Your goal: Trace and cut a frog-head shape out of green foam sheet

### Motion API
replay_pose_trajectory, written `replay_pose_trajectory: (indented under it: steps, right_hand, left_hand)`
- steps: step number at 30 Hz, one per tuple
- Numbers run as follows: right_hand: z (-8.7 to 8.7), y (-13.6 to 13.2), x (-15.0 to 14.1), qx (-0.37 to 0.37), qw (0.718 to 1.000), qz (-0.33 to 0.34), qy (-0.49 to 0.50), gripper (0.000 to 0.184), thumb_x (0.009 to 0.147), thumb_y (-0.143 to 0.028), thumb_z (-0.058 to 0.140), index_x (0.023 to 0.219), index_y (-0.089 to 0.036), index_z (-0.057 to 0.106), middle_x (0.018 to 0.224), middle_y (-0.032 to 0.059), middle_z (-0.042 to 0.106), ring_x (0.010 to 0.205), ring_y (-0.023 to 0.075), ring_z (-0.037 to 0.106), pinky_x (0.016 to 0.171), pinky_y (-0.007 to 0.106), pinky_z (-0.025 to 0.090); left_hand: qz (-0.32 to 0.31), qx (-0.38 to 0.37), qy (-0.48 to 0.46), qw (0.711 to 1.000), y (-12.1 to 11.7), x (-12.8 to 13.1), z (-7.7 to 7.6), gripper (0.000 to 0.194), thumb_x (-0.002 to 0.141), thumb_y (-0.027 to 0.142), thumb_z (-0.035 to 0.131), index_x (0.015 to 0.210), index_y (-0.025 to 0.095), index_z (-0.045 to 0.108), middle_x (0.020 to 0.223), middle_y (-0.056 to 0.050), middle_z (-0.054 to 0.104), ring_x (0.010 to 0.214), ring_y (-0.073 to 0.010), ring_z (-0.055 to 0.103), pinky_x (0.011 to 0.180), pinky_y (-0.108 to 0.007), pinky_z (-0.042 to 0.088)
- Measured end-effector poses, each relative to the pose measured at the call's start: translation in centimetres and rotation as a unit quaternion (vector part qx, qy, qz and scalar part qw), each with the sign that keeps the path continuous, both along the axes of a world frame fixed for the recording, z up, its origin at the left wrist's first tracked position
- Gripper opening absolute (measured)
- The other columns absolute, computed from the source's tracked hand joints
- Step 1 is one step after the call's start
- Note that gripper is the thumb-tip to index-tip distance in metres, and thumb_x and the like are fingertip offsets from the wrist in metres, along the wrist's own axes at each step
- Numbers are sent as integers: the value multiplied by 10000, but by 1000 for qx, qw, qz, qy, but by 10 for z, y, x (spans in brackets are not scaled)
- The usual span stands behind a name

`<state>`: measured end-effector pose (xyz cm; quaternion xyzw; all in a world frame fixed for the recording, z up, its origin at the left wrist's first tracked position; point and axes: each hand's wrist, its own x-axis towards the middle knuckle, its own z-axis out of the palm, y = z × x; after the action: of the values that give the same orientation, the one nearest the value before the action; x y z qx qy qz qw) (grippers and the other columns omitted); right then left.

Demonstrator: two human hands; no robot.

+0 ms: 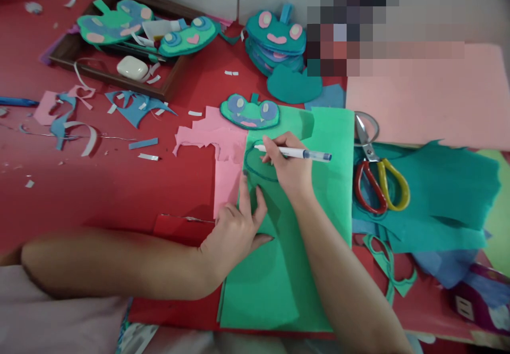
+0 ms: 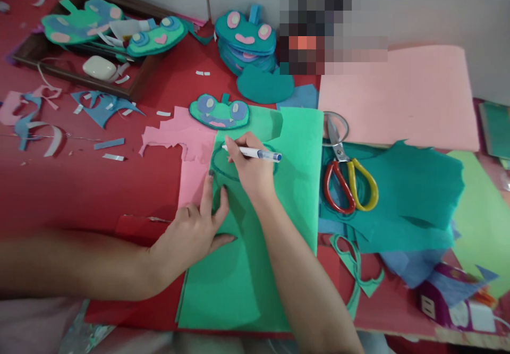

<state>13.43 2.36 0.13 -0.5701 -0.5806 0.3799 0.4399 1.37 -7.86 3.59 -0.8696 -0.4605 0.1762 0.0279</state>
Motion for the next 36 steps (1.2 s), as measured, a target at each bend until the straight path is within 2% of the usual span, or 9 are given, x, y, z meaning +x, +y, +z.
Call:
replay_pose_trajectory:
  steps: [13,23,30,36]
  right_hand:
    - [-3,1,1,6,1000,6,8,265,827,-351,565,614,-206,506,518,-33,575,496,99,549,523,226,441]
    - [-3,0,-1,14,1000,-25,10,246,830,-376,559,665,-202,506,543,-40,583,526,107,588,538,229,456]
    - [-3,0,0,16,1000,-8,7,257,831,-355,561,637,-199,498,524,-38,579,509,104,579,523,227,442]
    - [-2,0,-1,13,1000,-24,7,247,821,-380,571,661,-200,514,544,-33,586,528,109,598,529,225,458]
  left_hand:
    - [-12,18,13,1000,0,0,0,687,867,563,321,1333,64,393,1344,-401,286,467,-164,563,433,-295,382]
    - [-9,7,15,1000,-1,0,0,687,868,562,321,1342,71,387,1346,-400,288,480,-175,577,442,-306,398]
    - [-19,25,17,999,0,0,-1,686,866,559,324,1328,57,398,1333,-403,308,462,-173,560,430,-299,380]
    - [-23,42,22,999,-1,0,-2,692,862,570,322,1321,57,402,1326,-402,330,459,-176,554,425,-295,364]
